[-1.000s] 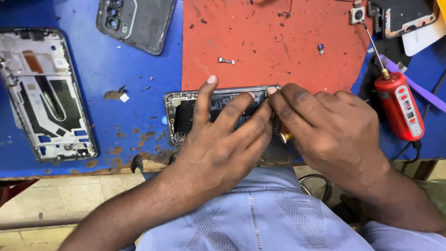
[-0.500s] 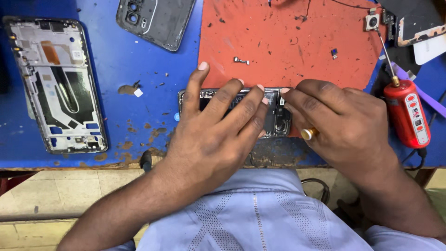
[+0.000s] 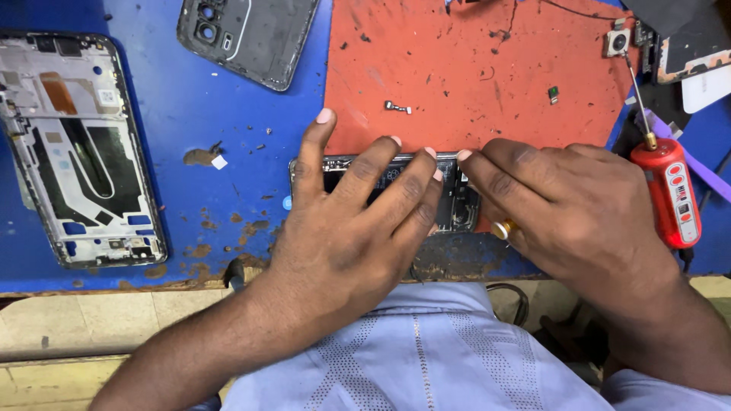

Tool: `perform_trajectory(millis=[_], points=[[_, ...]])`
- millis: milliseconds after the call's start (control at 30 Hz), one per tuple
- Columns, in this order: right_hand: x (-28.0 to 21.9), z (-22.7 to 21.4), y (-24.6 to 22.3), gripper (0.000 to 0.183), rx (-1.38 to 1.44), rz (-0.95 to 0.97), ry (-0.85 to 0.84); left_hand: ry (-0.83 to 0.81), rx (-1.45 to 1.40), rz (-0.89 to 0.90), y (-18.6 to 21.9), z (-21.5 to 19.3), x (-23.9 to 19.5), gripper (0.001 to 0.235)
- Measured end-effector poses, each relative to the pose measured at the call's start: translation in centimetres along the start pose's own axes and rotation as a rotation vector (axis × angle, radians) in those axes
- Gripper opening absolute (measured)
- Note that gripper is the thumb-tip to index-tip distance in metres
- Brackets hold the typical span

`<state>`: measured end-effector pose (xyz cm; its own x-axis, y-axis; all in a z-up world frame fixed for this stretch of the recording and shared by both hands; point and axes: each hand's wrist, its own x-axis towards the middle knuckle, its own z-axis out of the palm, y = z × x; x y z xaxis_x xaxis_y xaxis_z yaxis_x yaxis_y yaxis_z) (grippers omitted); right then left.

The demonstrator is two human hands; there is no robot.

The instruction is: The person uses a hot air gun to heat a small component, then places it into the smartphone chassis. They use a plastic spudger and a screwdriver to adjust and secure internal parts. Finally, they power on the phone to verify functionality.

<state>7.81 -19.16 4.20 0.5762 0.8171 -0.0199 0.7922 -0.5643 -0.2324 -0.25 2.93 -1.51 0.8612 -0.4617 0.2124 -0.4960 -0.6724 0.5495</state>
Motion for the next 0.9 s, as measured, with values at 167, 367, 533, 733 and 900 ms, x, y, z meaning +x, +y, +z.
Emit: perform_trajectory(millis=[167,367,533,733,900], points=[[-0.2,0.4,0.4,0.035,-0.049,-0.035,-0.001,0.008,-0.015,0.007,-0.2,0.1,0.0,0.034],[-0.1,0.2,0.4,0.037,-0.099,-0.065,-0.02,0.01,-0.005,-0.001,-0.1,0.1,0.0,0.032],[0.2,-0.2,0.5,0.04,-0.113,-0.107,-0.043,0.011,0.006,-0.013,0.1,0.3,0.0,0.032],[0.0,0.1,0.8,0.055,-0.048,-0.121,-0.036,0.003,0.071,-0.003,0.6,-0.7,0.9,0.033],[-0.9,0.8,0.5,0.051,0.071,0.061,-0.088,0.084,0.049,0.058,0.0,-3.9,2.2,0.037]])
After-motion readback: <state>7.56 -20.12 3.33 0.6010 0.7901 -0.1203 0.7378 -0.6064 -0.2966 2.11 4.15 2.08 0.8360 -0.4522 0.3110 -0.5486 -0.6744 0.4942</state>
